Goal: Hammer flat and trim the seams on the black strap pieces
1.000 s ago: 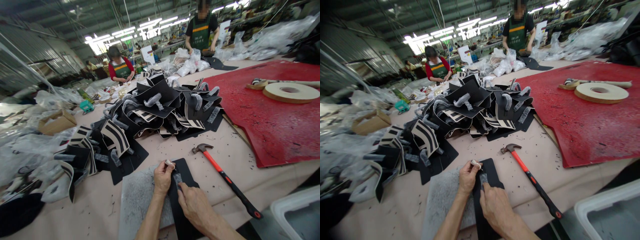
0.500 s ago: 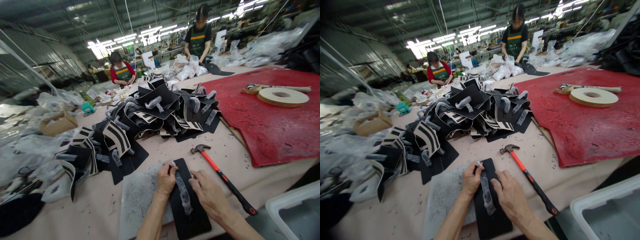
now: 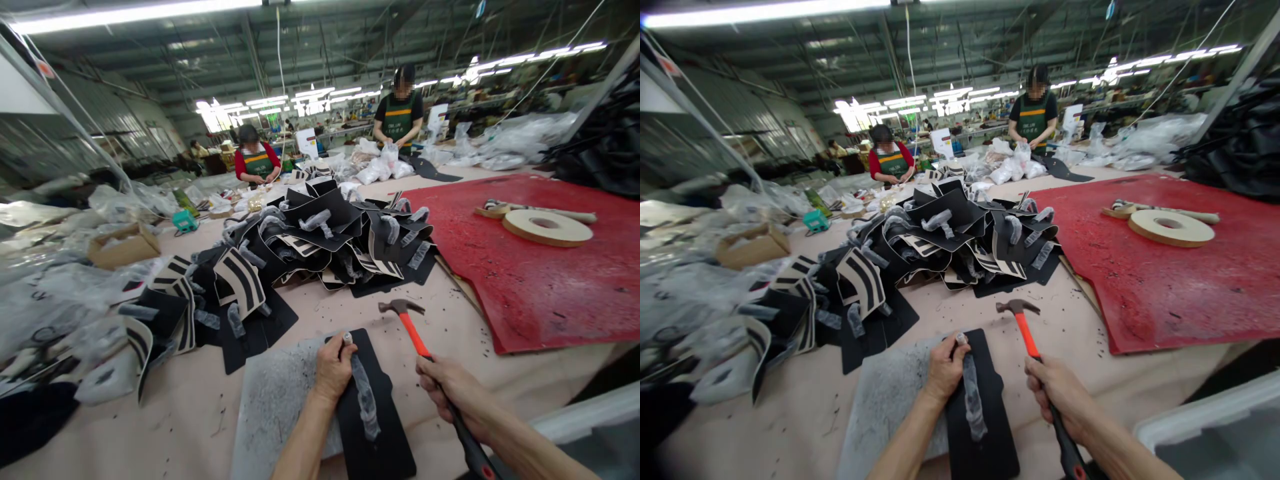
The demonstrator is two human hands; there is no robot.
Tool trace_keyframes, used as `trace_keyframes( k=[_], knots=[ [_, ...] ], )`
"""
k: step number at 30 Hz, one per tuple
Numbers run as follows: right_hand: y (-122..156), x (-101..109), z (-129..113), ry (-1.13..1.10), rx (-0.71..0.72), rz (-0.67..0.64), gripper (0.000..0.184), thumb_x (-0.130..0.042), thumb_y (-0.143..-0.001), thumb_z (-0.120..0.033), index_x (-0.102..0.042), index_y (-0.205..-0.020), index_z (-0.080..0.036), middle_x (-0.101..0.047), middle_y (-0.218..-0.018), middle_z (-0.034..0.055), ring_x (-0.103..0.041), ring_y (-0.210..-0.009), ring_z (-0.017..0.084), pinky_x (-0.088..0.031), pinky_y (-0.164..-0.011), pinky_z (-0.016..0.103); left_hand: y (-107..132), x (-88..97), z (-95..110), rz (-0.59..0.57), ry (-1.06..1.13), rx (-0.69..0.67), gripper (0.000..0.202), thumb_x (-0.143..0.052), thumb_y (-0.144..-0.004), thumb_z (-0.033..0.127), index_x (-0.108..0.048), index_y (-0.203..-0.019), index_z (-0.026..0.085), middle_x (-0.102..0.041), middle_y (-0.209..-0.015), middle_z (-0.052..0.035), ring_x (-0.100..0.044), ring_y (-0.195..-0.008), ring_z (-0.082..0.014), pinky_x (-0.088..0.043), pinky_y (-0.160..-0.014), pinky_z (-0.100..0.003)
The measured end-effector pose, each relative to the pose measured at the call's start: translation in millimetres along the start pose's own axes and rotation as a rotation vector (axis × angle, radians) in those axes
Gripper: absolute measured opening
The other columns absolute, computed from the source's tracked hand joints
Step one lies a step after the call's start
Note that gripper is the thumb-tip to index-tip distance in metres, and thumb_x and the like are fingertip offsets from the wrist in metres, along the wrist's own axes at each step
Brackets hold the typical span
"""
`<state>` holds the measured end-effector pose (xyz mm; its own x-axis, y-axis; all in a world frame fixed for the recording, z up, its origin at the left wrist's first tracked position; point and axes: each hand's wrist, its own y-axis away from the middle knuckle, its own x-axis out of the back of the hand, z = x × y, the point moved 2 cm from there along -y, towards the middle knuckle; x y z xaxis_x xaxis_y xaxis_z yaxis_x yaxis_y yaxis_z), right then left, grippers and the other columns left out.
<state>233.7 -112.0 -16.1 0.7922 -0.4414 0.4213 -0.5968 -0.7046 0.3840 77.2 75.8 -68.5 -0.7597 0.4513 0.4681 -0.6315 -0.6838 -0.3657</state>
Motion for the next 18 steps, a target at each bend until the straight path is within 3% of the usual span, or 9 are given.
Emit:
trace_keyframes(
  k=[4,6,10,12,16,18],
  knots=[
    [22.5,2.9,-38.6,0.172,0.390,0.295,0.038,-0.034,-0.093,-0.056,-0.047,-0.077,-0.024,-0.045,-0.052,-0.0043,-0.043,-0.045,0.014,-0.032,-0.047,0.026,0.8,-0.2,0.6,-0.004,0.003,-0.004,0.011,-0.055,-0.087,0.018,-0.065,-0.083,0.020,-0.066,-0.076,-0.0027,-0.061,-0.071,-0.0172,-0.047,-0.070,-0.026],
    [27.1,3.7,-43.9,0.382,0.539,0.316,0.036,-0.036,-0.093,-0.054,-0.048,-0.077,-0.024,-0.050,-0.053,-0.0018,-0.046,-0.045,0.015,-0.029,-0.049,0.028,1.1,-0.4,-0.5,0.010,-0.001,-0.011,0.010,-0.056,-0.086,0.018,-0.065,-0.082,0.020,-0.066,-0.075,-0.0025,-0.061,-0.069,-0.0173,-0.046,-0.069,-0.026],
    [28.0,12.1,-53.5,0.687,0.547,0.164,0.030,-0.039,-0.094,-0.044,-0.051,-0.075,-0.024,-0.057,-0.054,0.0009,-0.047,-0.041,0.016,-0.021,-0.048,0.030,0.9,-0.7,-2.5,0.009,0.001,0.001,0.011,-0.056,-0.085,0.016,-0.065,-0.080,0.020,-0.064,-0.070,-0.0013,-0.060,-0.066,-0.0165,-0.044,-0.066,-0.026],
    [32.3,20.9,-70.5,0.643,0.569,0.236,0.033,-0.038,-0.095,-0.048,-0.050,-0.074,-0.025,-0.053,-0.051,-0.0006,-0.045,-0.041,0.015,-0.022,-0.047,0.029,0.5,-0.5,-2.0,0.002,0.004,-0.009,0.012,-0.055,-0.085,0.015,-0.065,-0.082,0.020,-0.065,-0.073,-0.0015,-0.060,-0.068,-0.0163,-0.045,-0.067,-0.026],
    [41.4,24.9,-90.1,0.354,0.622,0.527,0.040,-0.026,-0.099,-0.053,-0.048,-0.081,-0.025,-0.053,-0.056,0.0000,-0.046,-0.044,0.014,-0.029,-0.048,0.028,-0.1,0.4,0.2,-0.008,-0.008,-0.023,0.011,-0.055,-0.087,0.018,-0.065,-0.084,0.020,-0.066,-0.077,-0.0025,-0.060,-0.070,-0.0163,-0.046,-0.070,-0.027],
    [39.1,15.2,-78.3,0.403,0.624,0.440,0.040,-0.026,-0.098,-0.051,-0.048,-0.079,-0.024,-0.055,-0.055,0.0012,-0.047,-0.044,0.015,-0.028,-0.047,0.028,0.3,0.4,0.5,-0.014,-0.002,-0.018,0.012,-0.054,-0.087,0.018,-0.065,-0.083,0.020,-0.065,-0.075,-0.0026,-0.060,-0.069,-0.0165,-0.046,-0.069,-0.027]
  ],
)
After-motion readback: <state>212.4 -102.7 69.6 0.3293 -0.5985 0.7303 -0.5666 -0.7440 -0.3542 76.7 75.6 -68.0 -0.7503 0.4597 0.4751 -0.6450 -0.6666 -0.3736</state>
